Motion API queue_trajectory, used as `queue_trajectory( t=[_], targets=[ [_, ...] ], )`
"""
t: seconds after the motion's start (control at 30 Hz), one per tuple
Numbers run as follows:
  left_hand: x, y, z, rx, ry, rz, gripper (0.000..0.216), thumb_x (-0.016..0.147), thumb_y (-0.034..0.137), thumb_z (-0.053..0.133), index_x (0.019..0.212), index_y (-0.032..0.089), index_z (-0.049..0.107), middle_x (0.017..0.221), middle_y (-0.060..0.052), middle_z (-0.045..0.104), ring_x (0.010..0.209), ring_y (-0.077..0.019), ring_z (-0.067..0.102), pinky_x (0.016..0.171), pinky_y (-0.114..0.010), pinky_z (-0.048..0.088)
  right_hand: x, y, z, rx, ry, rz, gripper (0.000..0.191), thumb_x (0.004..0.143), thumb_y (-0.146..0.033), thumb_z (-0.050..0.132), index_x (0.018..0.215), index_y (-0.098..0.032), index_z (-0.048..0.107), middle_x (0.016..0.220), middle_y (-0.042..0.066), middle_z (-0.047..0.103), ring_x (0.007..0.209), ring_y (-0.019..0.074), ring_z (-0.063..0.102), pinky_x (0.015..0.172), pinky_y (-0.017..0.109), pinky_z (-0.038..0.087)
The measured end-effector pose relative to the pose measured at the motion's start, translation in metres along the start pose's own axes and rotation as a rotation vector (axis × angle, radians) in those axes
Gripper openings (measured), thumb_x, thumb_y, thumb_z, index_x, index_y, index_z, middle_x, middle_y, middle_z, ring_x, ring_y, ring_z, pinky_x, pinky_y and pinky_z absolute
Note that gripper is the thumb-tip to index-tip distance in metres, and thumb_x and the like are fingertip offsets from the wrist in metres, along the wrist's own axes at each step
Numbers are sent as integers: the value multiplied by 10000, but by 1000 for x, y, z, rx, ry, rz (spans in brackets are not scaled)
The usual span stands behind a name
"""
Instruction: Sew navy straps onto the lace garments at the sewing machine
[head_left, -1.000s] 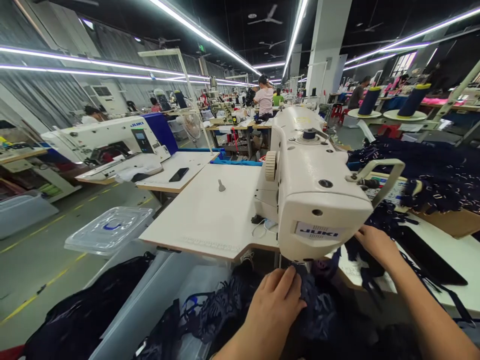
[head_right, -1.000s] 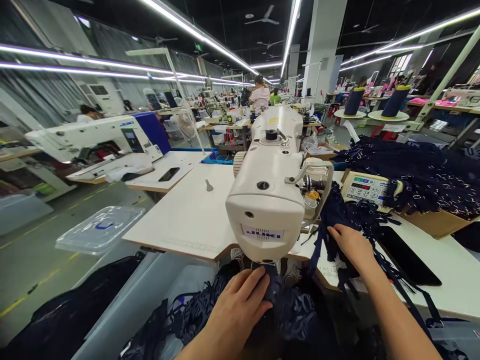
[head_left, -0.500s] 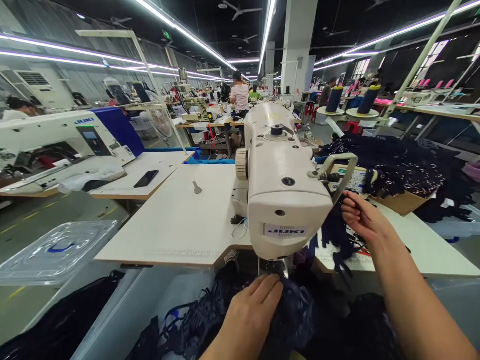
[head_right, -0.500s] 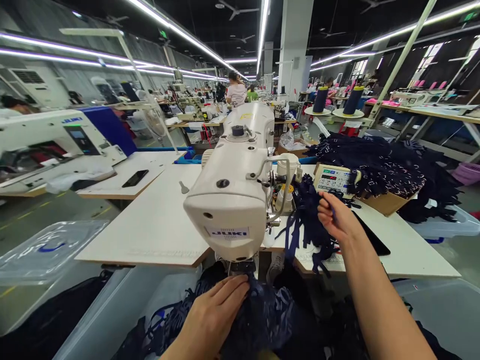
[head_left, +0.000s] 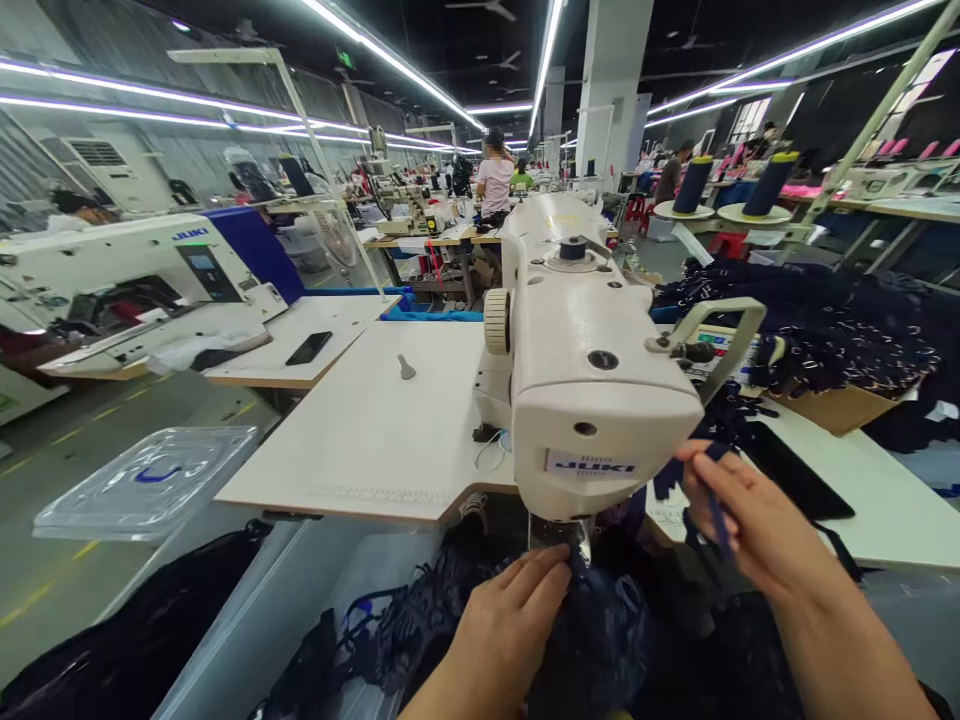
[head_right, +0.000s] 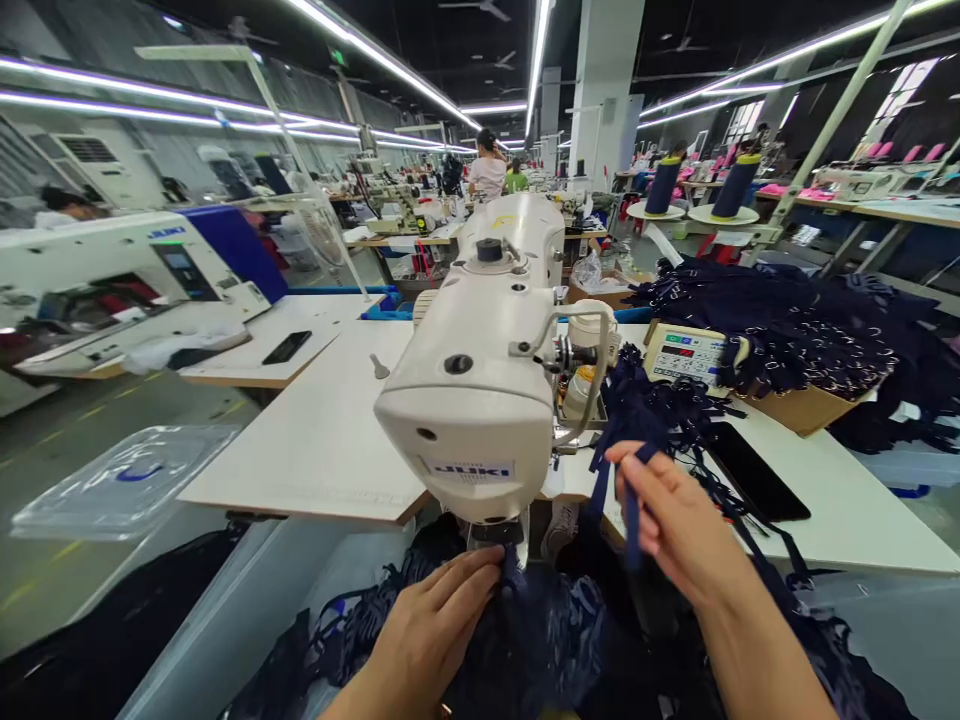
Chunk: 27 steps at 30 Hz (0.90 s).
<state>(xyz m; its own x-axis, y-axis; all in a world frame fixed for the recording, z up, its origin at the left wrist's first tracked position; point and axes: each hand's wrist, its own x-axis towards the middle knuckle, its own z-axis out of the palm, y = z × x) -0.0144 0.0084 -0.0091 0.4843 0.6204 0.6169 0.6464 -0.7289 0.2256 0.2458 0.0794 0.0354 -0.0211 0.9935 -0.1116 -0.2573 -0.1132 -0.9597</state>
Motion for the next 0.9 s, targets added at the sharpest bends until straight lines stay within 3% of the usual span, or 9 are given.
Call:
queue_trajectory(
  t=[0.1, 0.2, 0.37, 0.53, 0.7, 0.9],
  targets=[
    [-1, 0, -2, -94, 52, 5, 218, 977, 81, 391, 1094, 107, 573, 1097, -118, 690, 1066, -147, 648, 914, -228, 530, -18, 42, 20, -194, -46, -1, 376, 816, -498, 675, 1059, -235, 558, 532, -91, 437, 409, 71, 393, 412, 201, 341],
    [-4, -1, -1, -129, 106, -1, 192, 979, 88, 413, 1085, 106, 572, 1079, -118, 695, 1055, -128, 650, 909, -202, 525, -22, 63, 34, -350, -7, -50, 394, 814, -511, 654, 1043, -216, 531, 573, -74, 473, 478, 108, 460, 475, 231, 397],
    [-9, -3, 2, -109, 79, 12, 203, 981, 87, 412, 1109, 89, 570, 1102, -127, 683, 1110, -135, 619, 937, -221, 518, -16, 68, 41, -440, 35, -105, 296, 842, -511, 579, 861, -231, 486, 666, -42, 515, 532, 120, 451, 500, 242, 388],
    [-5, 2, -4, 130, -87, 152, 329, 1014, 131, 320, 1185, 88, 598, 1201, -98, 653, 1144, -170, 583, 957, -272, 513, -12, 74, 39, -506, -135, -40, 282, 880, -508, 512, 872, -227, 500, 631, -56, 435, 564, 138, 444, 537, 261, 389],
    [-3, 3, -7, 236, -84, 175, 351, 1019, 140, 322, 1191, 118, 627, 1208, -33, 653, 1138, -183, 567, 1015, -321, 467, -10, 90, 47, -480, -166, -7, 300, 861, -498, 526, 956, -213, 515, 743, -21, 497, 702, 170, 487, 637, 297, 416],
    [-9, -2, -2, 221, -105, 211, 336, 993, 106, 365, 1222, 74, 609, 1194, -72, 645, 1153, -205, 552, 1046, -348, 436, -7, 88, 45, -529, -197, 49, 307, 850, -490, 547, 964, -206, 519, 774, -17, 511, 783, 192, 519, 708, 329, 413]
  ],
)
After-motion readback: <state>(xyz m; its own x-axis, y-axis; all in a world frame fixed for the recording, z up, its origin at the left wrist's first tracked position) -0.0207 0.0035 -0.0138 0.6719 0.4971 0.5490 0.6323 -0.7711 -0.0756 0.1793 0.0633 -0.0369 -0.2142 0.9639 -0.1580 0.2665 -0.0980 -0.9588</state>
